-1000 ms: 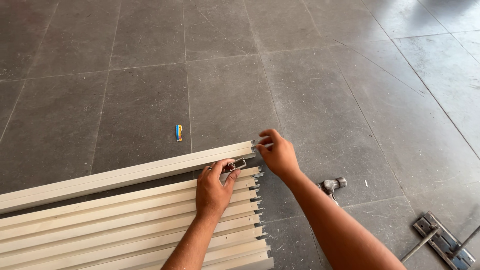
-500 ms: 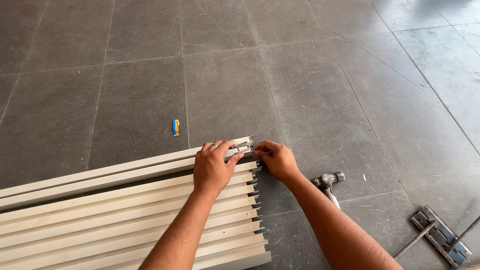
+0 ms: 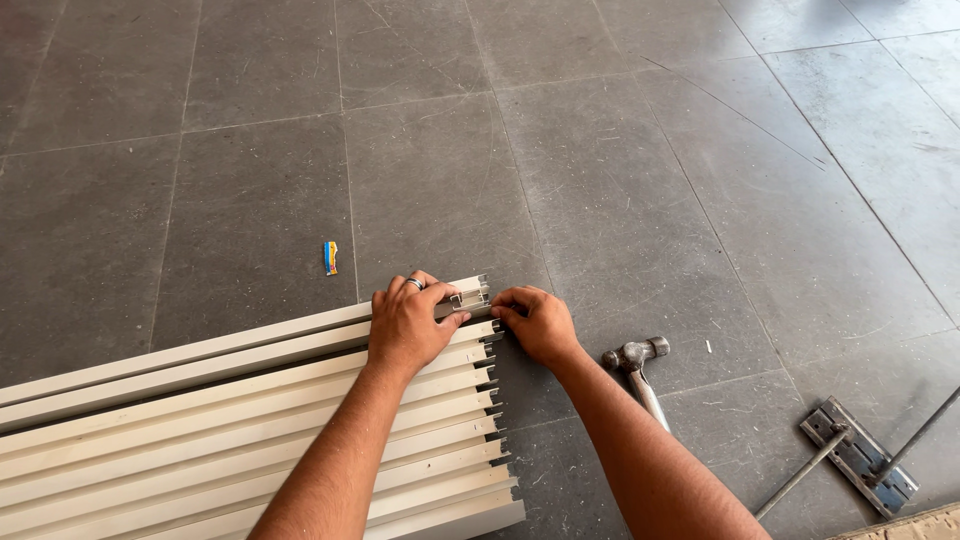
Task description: The person aligns several white plastic molding strips on the floor and uses a hammer to tap metal clips onto the ends of the strips. The person repeats this process for multiple strips, occasionally adjusting their position.
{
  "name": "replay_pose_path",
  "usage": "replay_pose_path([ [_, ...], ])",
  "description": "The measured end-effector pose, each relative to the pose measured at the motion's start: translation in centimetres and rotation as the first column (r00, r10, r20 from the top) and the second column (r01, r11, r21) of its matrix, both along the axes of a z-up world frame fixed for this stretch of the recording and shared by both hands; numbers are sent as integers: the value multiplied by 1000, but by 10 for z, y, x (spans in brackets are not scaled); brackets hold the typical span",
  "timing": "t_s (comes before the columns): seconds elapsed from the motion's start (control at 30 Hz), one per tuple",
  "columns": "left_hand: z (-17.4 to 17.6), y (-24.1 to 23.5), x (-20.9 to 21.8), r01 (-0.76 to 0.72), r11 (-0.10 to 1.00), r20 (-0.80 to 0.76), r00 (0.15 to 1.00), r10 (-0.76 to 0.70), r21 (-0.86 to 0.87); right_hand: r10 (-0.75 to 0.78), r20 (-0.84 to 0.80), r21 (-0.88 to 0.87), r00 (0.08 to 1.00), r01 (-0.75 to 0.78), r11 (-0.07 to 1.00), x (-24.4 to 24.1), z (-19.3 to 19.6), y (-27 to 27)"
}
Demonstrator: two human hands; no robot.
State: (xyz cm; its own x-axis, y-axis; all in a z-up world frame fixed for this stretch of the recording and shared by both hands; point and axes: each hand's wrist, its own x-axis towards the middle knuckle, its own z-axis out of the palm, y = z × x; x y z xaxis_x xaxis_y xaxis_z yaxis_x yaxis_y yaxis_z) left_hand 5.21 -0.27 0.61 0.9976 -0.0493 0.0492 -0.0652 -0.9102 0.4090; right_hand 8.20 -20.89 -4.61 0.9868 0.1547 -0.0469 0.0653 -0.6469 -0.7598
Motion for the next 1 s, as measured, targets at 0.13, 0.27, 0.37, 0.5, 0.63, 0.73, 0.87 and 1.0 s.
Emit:
replay_pose_path([
  [0.13,-5,0,3,14,1000,-11,1000,-14,0,-8,-41,-22,999,8,1000,-2,0,2],
  [0.27,-7,-2,6,-18,1000,-16,1000,18,3,-13,-41,-45,999,11,999,1,2,4],
  [0.37,-9,-4,6,-25,1000,-18,1000,25,-3,-7,-33,-70,999,5,998,1,0,4],
  [0.5,-9,-5,6,-32,999,-19,999,33,8,-8,-26,-63,1000,7,998,1,0,5],
  [0.63,-9,-6,5,-31,999,-6,1000,31,16,-8,-22,-76,1000,6,997,-1,0,5],
  [0.73,-10,-6,6,-36,999,-14,999,36,26,-7,-28,-88,1000,4,996,-1,0,5],
  [0.87,-11,-6,7,-33,999,-4,999,33,23,-12,-39,-87,999,9,996,0,0,6],
  [1.0,-13,-6,7,-35,999,0,999,35,28,-10,-38,-82,999,7,997,0,0,5],
])
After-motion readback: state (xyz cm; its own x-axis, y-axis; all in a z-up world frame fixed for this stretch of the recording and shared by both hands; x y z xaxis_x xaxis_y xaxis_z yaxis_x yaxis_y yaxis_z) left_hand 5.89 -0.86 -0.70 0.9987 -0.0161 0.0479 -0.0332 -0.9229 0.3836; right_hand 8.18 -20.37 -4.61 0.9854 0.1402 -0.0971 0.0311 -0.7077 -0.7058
